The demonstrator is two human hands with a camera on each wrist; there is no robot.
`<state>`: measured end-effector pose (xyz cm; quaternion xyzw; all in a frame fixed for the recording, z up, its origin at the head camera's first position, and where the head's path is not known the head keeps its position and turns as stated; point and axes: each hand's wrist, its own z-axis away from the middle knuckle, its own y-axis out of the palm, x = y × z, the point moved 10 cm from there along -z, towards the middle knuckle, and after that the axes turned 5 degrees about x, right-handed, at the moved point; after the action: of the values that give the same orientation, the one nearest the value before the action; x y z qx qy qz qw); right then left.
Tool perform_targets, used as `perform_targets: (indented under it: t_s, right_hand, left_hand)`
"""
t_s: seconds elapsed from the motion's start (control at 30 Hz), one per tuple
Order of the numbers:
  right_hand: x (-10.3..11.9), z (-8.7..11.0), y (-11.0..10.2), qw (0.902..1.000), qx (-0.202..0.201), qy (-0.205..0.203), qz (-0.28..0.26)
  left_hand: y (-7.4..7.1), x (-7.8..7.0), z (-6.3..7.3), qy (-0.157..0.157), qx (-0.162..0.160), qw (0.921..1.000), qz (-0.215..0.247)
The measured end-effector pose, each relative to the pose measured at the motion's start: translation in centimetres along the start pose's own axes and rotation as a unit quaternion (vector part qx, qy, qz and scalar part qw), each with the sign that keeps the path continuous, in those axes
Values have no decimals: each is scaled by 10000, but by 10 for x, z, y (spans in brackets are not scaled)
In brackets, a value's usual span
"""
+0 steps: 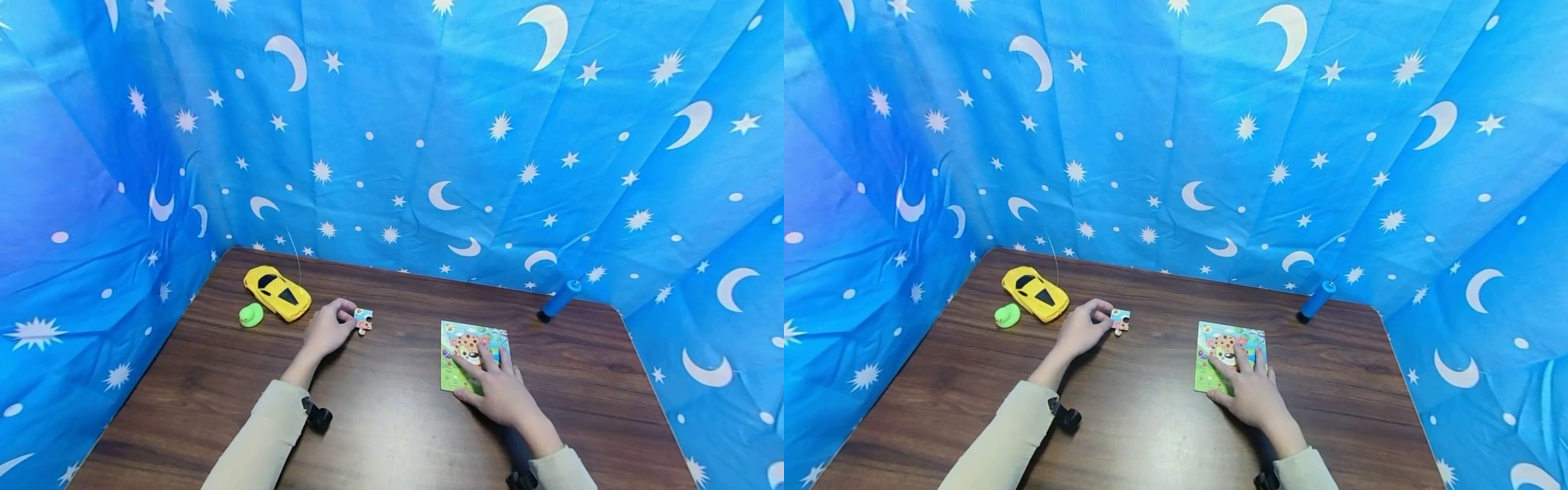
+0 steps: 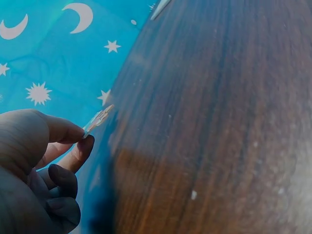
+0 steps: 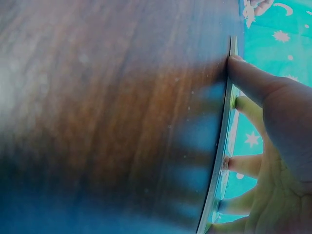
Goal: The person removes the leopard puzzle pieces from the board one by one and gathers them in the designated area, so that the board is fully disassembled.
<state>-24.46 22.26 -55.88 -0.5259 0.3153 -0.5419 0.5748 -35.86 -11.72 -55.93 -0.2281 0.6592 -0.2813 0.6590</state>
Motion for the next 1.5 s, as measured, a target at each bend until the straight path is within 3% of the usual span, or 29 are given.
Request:
perform_targets:
  t_s: [0.33,0.6,1.23,1.5]
  right_hand:
    - [-1,-1,1,10000,-46,-21,32]
    - [0,0,1,10000,-46,-1,-28]
    - [-1,0,3,9999,71,64,-63]
    - [-4,2,0,9997,-144,-48,-192]
  left_hand:
    - [4,4,-1,-37,-91,9997,-212]
    - [4,1,1,-10,101,9996,-278]
    - [3,1,3,106,54,9999,-116]
    - [9,-14,5,298,30,9995,-39]
